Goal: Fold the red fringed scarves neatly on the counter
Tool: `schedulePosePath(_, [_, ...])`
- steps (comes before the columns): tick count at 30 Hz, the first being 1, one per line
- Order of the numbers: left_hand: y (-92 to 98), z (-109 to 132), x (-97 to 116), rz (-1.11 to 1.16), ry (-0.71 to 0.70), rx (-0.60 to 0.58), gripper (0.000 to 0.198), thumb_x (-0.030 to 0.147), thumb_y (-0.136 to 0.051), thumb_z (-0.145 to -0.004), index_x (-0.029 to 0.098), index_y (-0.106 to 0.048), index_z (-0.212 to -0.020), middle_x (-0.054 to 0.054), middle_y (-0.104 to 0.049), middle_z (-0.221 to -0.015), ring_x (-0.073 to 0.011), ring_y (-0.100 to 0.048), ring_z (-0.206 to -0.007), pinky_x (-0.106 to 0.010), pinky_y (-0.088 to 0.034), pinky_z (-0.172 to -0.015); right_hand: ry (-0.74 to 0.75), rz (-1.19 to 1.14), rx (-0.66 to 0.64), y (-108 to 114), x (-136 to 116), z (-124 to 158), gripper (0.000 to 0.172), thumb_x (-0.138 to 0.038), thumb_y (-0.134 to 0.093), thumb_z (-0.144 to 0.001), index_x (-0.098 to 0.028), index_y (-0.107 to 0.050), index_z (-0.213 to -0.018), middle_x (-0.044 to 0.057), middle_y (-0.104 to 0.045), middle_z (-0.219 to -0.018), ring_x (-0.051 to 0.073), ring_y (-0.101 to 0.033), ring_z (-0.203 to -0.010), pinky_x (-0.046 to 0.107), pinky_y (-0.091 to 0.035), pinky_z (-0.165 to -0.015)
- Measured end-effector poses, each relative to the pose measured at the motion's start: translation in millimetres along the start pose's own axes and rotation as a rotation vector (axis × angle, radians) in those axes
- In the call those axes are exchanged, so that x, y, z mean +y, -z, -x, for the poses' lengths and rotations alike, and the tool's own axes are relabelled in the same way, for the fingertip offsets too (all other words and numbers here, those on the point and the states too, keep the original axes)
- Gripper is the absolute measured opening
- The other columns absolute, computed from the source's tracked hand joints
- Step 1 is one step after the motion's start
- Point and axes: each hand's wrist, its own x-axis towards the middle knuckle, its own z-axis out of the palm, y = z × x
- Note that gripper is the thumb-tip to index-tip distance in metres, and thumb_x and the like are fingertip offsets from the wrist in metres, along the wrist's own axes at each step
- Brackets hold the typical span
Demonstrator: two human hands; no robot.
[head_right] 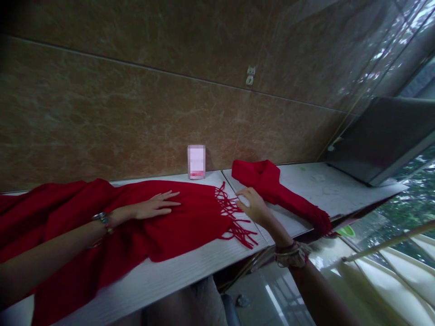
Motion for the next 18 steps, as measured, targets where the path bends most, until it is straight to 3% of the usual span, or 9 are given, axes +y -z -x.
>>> schedulePosePath(2, [-3.5, -8.7, 11.8, -0.009, 0.01, 0.019, 0.044, 0.049, -0.026, -0.09, 0.036, -0.032, -0.132, 0.0, -0.009, -0.147, -0.027, -0.001, -0.133, -0.056, -0.007, -0.102, 0.026, -0.017, -0.177, -26.9, -6.9, 9.0, 0.021, -0.018, -0.055, -0.073, -0.018, -0.061, -0.093, 0.009, -0.059, -0.095, 0.021, -0.055, -0.092, 0.036, -0.044, -0.084])
schedulePosePath(4, [-8.7, -14.4, 17.4, -0.059, 0.006, -0.038, 0.053, 0.053, -0.036, -0.085, 0.036, -0.026, -0.134, -0.003, -0.008, -0.147, -0.032, 0.002, -0.132, -0.062, -0.003, -0.098, 0.072, -0.013, -0.314, -48.6, -13.1, 17.3, 0.024, -0.015, -0.055, -0.073, -0.019, -0.06, -0.096, 0.008, -0.059, -0.101, 0.02, -0.054, -0.097, 0.036, -0.043, -0.087])
schedulePosePath(7, [-12.4, -15.4, 9.6, -0.121, -0.008, -0.131, 0.071, 0.057, -0.051, -0.075, 0.036, -0.021, -0.135, -0.006, -0.003, -0.146, -0.0376, 0.006, -0.13, -0.067, -0.001, -0.094, 0.061, 0.013, -0.419, -57.8, -15.3, 24.3, 0.028, -0.007, -0.053, -0.071, -0.019, -0.058, -0.096, 0.008, -0.059, -0.102, 0.02, -0.052, -0.1, 0.036, -0.041, -0.089])
schedulePosePath(9, [-10.9, -13.7, -0.3, -0.125, -0.006, -0.143, 0.073, 0.056, -0.054, -0.073, 0.037, -0.021, -0.135, -0.007, -0.003, -0.146, -0.0385, 0.006, -0.13, -0.067, -0.003, -0.094, 0.023, 0.005, -0.443, -51.8, -12.7, 25.4, 0.033, -0.003, -0.052, -0.067, -0.018, -0.057, -0.095, 0.008, -0.059, -0.1, 0.02, -0.053, -0.098, 0.036, -0.041, -0.089])
schedulePosePath(12, [-8.0, -12.7, -5.1, -0.116, 0.004, -0.122, 0.074, 0.056, -0.056, -0.071, 0.037, -0.022, -0.135, -0.007, -0.002, -0.147, -0.039, 0.005, -0.13, -0.066, -0.006, -0.094, -0.017, -0.054, -0.364, -43.6, -9.7, 25.3, 0.043, -0.007, -0.059, -0.062, -0.017, -0.053, -0.103, 0.009, -0.055, -0.107, 0.022, -0.051, -0.101, 0.038, -0.04, -0.089])
schedulePosePath(14, [-9.0, -13.7, 3.5, -0.105, -0.001, -0.075, 0.074, 0.059, -0.052, -0.073, 0.035, -0.022, -0.135, -0.008, 0.0, -0.147, -0.038, 0.006, -0.13, -0.065, -0.006, -0.096, -0.041, -0.101, -0.325, -45.8, -11.1, 24.5, 0.05, -0.012, -0.062, -0.06, -0.016, -0.051, -0.108, 0.01, -0.054, -0.111, 0.022, -0.051, -0.103, 0.039, -0.04, -0.089])
schedulePosePath(18, [-19.3, -15.8, 32.3, -0.099, -0.084, -0.007, 0.064, 0.059, -0.038, -0.081, 0.033, -0.019, -0.137, -0.008, 0.0, -0.147, -0.0344, 0.005, -0.131, -0.062, -0.004, -0.098, -0.133, -0.152, -0.349, -58.6, -15.8, 17.2, 0.041, -0.004, -0.053, -0.06, -0.018, -0.055, -0.099, 0.006, -0.061, -0.098, 0.019, -0.057, -0.09, 0.033, -0.044, -0.081])
